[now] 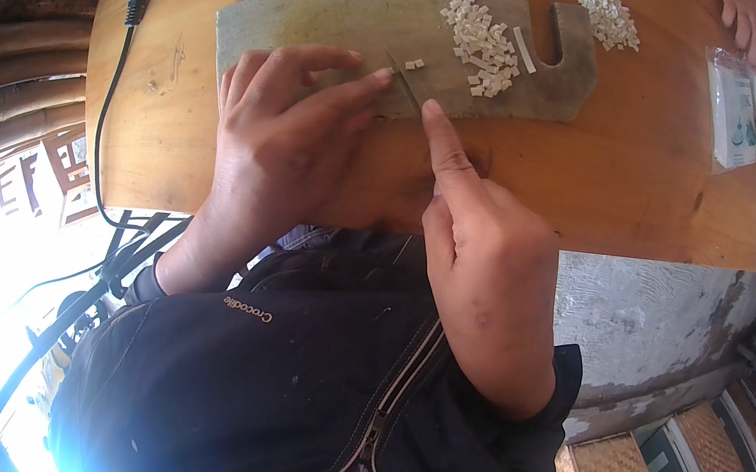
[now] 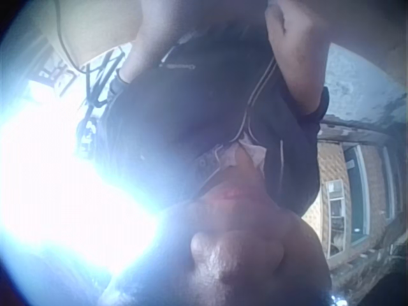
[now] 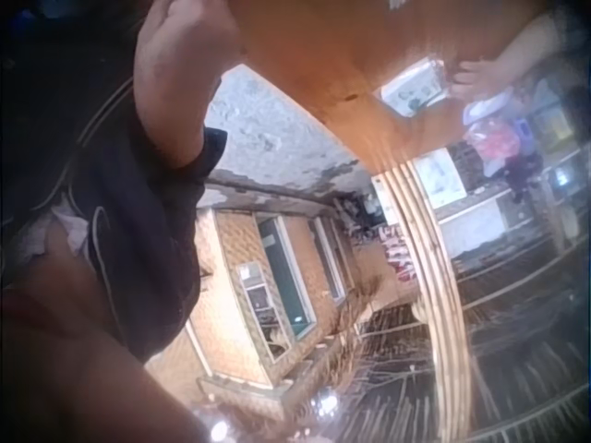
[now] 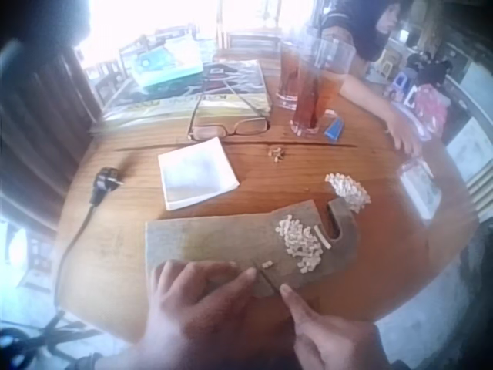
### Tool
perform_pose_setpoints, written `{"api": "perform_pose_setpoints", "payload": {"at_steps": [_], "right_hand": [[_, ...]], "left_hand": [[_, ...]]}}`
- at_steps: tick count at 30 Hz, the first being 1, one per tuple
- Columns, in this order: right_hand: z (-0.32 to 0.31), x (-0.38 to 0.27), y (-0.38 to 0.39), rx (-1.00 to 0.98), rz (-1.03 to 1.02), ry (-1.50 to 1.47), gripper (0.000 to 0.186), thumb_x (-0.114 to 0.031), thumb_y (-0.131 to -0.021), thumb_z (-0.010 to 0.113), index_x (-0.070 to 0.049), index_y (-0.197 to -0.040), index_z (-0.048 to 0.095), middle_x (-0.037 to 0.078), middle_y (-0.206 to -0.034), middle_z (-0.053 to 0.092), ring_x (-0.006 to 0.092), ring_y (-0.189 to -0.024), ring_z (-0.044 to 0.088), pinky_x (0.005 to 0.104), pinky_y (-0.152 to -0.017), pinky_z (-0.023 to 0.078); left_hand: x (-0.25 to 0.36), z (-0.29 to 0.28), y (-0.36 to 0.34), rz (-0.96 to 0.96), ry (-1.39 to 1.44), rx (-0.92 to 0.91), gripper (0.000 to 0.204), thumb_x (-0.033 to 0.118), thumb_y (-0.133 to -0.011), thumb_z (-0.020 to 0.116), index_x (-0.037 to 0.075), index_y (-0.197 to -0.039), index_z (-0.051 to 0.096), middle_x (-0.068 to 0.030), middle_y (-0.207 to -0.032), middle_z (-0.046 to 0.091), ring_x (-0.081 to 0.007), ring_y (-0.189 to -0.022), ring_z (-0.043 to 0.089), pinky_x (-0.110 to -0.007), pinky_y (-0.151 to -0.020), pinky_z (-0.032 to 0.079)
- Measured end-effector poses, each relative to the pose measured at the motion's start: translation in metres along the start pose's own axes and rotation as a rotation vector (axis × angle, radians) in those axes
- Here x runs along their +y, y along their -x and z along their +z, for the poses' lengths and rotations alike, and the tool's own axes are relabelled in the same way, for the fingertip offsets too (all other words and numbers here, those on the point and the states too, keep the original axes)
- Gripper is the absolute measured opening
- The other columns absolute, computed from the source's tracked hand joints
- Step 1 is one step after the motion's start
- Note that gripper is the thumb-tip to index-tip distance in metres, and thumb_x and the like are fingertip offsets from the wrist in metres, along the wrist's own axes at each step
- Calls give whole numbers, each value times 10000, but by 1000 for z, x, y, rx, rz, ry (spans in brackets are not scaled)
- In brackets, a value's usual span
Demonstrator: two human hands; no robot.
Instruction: The person uses a knife to cut small white rectangular pieces on a cutting board. They repeatedly slice the pieces into smaller bits and then fold a white paper sheet over the cut pieces.
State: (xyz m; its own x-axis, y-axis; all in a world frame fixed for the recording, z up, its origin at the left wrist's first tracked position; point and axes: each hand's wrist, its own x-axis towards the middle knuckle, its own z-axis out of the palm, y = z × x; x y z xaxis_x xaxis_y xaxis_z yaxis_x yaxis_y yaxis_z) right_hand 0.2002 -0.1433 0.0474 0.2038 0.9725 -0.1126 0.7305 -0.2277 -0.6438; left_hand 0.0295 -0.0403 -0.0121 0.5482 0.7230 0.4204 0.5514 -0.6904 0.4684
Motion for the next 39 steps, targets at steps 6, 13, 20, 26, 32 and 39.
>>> {"api": "perform_pose_setpoints", "payload": {"at_steps": [6, 13, 20, 26, 32, 39], "right_hand": [[-2, -4, -2, -14, 19, 9, 644, 126, -880, 588, -157, -1457, 622, 222, -840, 634, 216, -690, 626, 308, -724, 530], [3, 0, -1, 6, -62, 13, 651, 136, -869, 595, -148, -1454, 623, 218, -811, 596, 224, -664, 591, 303, -694, 514], [2, -4, -3, -16, -55, 76, 672, 140, -860, 610, -162, -1459, 624, 199, -811, 625, 248, -686, 631, 335, -714, 537], [0, -2, -2, -15, -71, 127, 675, 133, -859, 620, -172, -1460, 625, 191, -821, 648, 255, -706, 664, 365, -723, 546], [0, -3, -4, -30, -65, 147, 662, 130, -870, 615, -166, -1462, 622, 196, -829, 658, 251, -707, 673, 359, -722, 548], [-4, -4, -5, -36, -1, -6, 633, 141, -876, 600, -147, -1438, 638, 226, -859, 656, 197, -690, 636, 297, -708, 528]], "left_hand": [[-5, 2, 4, -23, 43, 39, 285, 138, -823, 772, 173, -1106, 773, -13, -1113, 662, -262, -988, 591, -424, -897, 453], [-1, -4, -3, 1, -41, 23, 324, 38, -799, 788, 171, -1094, 797, -13, -1123, 692, -237, -916, 605, -375, -822, 517], [-2, -4, -3, -1, -45, 24, 333, 34, -789, 786, 174, -1091, 798, -15, -1125, 687, -240, -924, 605, -377, -826, 518], [-1, -5, -4, 3, -41, 20, 324, 30, -790, 785, 169, -1082, 798, -20, -1121, 688, -239, -916, 606, -374, -820, 518], [-2, -7, -2, 4, -5, 45, 294, 29, -795, 802, 150, -1063, 800, -37, -1112, 702, -247, -916, 625, -372, -797, 535], [-1, -11, 0, 7, -22, 33, 283, 24, -794, 804, 140, -1053, 796, -46, -1110, 704, -259, -927, 631, -372, -786, 546]]}}
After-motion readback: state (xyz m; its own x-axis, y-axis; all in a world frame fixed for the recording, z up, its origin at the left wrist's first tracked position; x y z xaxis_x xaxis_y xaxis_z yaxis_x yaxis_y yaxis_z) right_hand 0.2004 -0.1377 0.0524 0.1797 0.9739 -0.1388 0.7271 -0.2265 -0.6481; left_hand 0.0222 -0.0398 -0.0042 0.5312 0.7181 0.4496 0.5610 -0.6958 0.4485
